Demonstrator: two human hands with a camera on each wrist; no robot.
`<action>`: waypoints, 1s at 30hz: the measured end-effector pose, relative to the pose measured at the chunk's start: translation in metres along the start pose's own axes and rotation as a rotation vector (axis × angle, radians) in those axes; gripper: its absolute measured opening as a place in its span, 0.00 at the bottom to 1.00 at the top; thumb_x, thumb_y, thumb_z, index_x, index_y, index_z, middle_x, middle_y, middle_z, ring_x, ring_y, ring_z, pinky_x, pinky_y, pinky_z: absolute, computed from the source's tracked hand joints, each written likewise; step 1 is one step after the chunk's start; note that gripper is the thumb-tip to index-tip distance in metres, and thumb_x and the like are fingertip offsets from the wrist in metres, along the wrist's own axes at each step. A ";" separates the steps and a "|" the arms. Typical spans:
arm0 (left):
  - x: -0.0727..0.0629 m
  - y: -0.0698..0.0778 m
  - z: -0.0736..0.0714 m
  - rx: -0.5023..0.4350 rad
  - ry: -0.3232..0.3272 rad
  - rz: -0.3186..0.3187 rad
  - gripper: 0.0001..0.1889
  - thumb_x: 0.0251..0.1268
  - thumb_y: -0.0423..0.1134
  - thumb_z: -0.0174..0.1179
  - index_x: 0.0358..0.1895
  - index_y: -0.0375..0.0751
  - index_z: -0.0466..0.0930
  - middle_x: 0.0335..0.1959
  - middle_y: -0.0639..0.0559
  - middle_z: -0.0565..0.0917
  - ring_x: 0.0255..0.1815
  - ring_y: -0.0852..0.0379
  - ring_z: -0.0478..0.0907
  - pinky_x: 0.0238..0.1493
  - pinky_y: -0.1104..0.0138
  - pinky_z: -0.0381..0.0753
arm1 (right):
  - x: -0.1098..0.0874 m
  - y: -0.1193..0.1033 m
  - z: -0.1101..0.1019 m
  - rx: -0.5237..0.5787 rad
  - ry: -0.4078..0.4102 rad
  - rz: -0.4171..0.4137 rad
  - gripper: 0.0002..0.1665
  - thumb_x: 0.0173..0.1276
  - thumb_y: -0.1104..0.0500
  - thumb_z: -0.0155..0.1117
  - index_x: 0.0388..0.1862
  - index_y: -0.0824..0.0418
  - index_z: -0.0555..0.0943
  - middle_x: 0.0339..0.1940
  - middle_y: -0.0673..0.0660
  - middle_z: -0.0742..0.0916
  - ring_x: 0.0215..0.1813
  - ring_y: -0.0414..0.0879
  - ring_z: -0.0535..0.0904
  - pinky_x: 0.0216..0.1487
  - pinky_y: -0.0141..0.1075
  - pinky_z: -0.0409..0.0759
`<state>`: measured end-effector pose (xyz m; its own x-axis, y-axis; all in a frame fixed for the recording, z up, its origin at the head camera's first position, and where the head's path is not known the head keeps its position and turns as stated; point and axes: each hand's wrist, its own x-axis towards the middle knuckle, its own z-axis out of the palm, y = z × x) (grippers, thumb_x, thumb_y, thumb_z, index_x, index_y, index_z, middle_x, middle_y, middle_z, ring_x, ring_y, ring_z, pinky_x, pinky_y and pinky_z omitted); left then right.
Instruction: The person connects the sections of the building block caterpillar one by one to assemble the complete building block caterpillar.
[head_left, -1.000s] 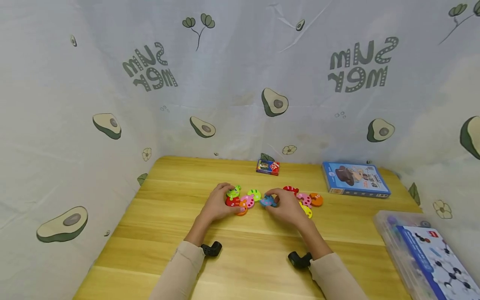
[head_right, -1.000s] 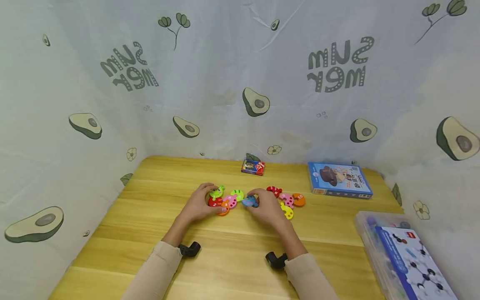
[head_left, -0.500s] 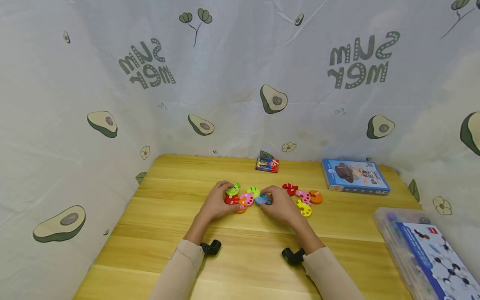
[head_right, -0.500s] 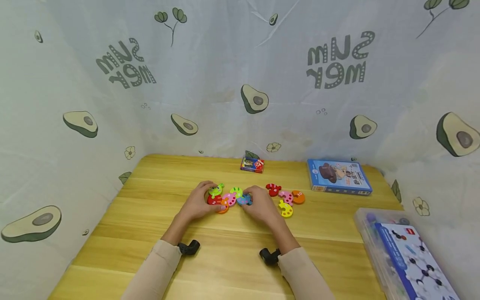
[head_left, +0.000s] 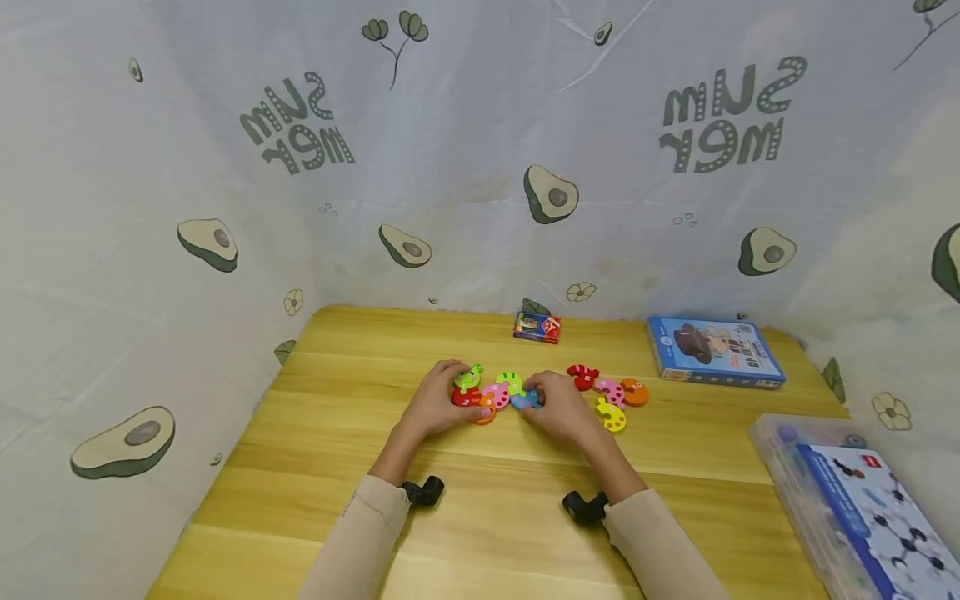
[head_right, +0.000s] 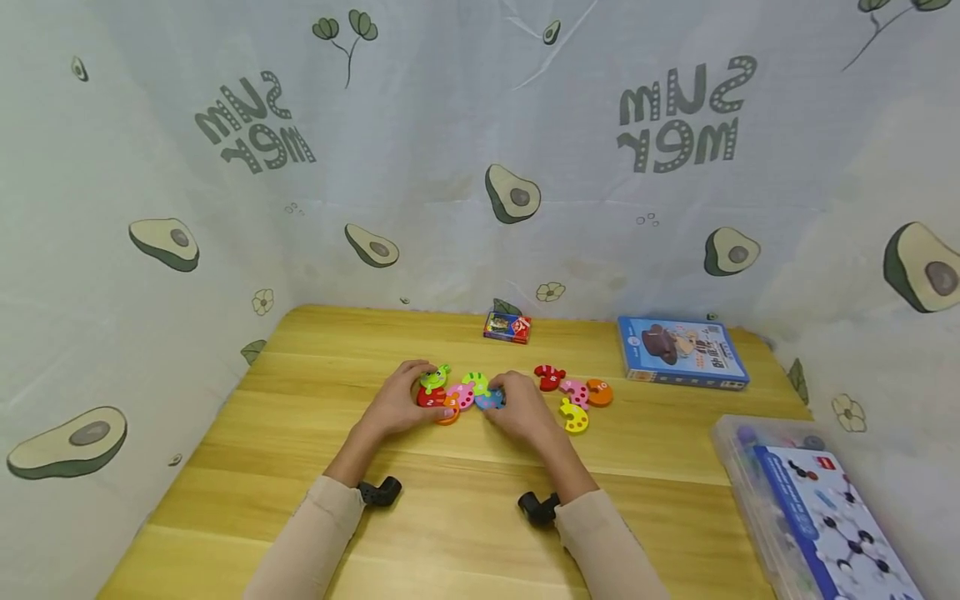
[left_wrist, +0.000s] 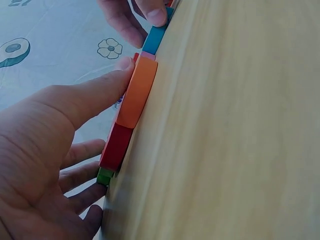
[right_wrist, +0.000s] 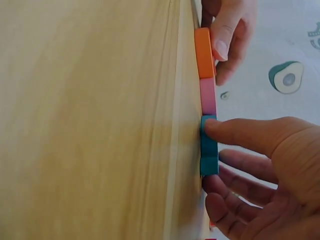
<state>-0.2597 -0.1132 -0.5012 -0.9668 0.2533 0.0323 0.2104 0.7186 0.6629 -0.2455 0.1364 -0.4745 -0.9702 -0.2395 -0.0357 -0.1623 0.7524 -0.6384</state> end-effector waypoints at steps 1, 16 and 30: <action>0.000 0.001 0.000 0.006 -0.003 -0.002 0.44 0.51 0.59 0.78 0.71 0.47 0.74 0.75 0.46 0.69 0.76 0.42 0.68 0.74 0.48 0.71 | 0.000 0.001 -0.001 0.006 -0.002 -0.003 0.24 0.62 0.58 0.78 0.56 0.65 0.85 0.46 0.59 0.85 0.43 0.49 0.76 0.46 0.41 0.80; -0.001 0.004 -0.002 0.006 -0.026 -0.003 0.44 0.52 0.57 0.78 0.72 0.46 0.73 0.77 0.46 0.68 0.76 0.41 0.67 0.74 0.47 0.71 | -0.033 0.036 -0.045 -0.039 0.075 -0.033 0.25 0.65 0.57 0.75 0.58 0.66 0.84 0.51 0.62 0.88 0.46 0.52 0.80 0.51 0.48 0.82; -0.002 0.003 -0.004 -0.008 -0.048 -0.001 0.43 0.54 0.56 0.77 0.73 0.47 0.72 0.79 0.46 0.65 0.79 0.40 0.63 0.76 0.45 0.69 | -0.063 0.064 -0.077 -0.132 0.010 0.049 0.29 0.60 0.57 0.78 0.57 0.69 0.83 0.47 0.62 0.86 0.46 0.54 0.79 0.54 0.53 0.83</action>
<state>-0.2578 -0.1141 -0.4960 -0.9588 0.2841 -0.0041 0.2085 0.7136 0.6688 -0.2088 0.2469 -0.4535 -0.9792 -0.1947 -0.0562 -0.1362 0.8376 -0.5291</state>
